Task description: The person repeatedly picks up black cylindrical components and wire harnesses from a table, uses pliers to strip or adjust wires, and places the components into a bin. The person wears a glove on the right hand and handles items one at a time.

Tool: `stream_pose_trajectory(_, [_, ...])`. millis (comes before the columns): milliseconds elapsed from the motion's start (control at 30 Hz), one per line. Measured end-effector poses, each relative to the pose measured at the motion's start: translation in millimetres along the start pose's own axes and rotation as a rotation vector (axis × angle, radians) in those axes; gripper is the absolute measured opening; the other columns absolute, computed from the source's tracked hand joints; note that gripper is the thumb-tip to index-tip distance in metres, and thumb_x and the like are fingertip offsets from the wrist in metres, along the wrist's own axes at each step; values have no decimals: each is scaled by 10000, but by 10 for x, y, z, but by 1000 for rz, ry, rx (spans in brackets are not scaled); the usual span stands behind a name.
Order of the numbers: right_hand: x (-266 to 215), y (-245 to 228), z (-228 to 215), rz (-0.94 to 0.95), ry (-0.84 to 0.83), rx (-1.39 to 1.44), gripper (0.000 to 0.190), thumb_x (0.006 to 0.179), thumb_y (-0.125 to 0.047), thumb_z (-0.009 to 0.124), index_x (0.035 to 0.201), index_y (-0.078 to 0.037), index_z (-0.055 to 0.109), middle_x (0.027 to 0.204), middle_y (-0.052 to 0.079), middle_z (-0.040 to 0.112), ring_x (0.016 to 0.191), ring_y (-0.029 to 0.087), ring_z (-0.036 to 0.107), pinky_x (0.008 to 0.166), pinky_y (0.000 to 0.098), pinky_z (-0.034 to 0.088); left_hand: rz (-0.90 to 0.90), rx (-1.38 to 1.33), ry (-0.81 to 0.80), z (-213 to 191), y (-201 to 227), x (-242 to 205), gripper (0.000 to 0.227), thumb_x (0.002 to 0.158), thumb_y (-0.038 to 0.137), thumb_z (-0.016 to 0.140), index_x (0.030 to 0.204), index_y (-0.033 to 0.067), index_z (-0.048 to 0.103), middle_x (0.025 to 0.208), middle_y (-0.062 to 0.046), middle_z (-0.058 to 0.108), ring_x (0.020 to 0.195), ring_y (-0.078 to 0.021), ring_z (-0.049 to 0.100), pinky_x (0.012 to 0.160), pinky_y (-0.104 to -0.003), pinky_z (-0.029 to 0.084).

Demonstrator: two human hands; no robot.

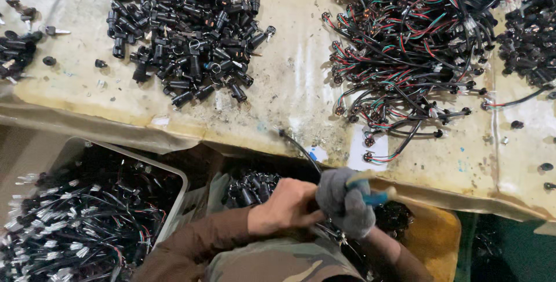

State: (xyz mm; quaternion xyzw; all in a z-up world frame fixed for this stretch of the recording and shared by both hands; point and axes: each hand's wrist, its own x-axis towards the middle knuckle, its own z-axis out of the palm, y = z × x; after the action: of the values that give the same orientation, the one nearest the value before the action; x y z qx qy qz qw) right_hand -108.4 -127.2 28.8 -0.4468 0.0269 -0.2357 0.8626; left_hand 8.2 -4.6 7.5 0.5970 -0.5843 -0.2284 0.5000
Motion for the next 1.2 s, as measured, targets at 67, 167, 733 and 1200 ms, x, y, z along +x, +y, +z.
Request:
stream_pose_trajectory(67, [179, -75, -138, 131, 47, 57, 442, 988, -475, 658, 835, -109, 461, 686, 10, 387, 556, 102, 359, 468, 277, 287, 3, 186, -69, -220, -38, 106, 250, 783, 241, 769, 959, 71, 723, 789, -101, 677, 741, -347, 672, 619, -448, 506])
stream_pose_trajectory(167, [628, -301, -558, -155, 106, -503, 341, 1010, -407, 725, 914, -116, 577, 752, 13, 536, 602, 117, 485, 513, 288, 395, 215, -194, -334, -661, -88, -35, 201, 834, 213, 707, 1010, 128, 755, 841, -39, 686, 828, -263, 654, 769, -409, 516])
stream_pose_trajectory(733, [1111, -88, -591, -473, -147, -1711, 145, 831, -78, 763, 956, -104, 694, 1012, 84, 751, 870, 271, 707, 764, 373, 557, -80, 779, 325, -1377, -1236, 82, 667, 760, -153, 540, 1406, 9, 583, 1358, -150, 609, 1148, -359, 616, 960, -408, 533])
stream_pose_trajectory(1200, [877, 303, -842, -118, -124, -1682, 489, 674, 23, 681, 1149, -94, 691, 1120, 140, 676, 971, 352, 685, 775, 422, 554, -317, -747, 620, -910, -1357, 400, 500, 793, 143, 832, 1091, 123, 431, 899, -63, 705, 736, -174, 704, 596, -289, 582])
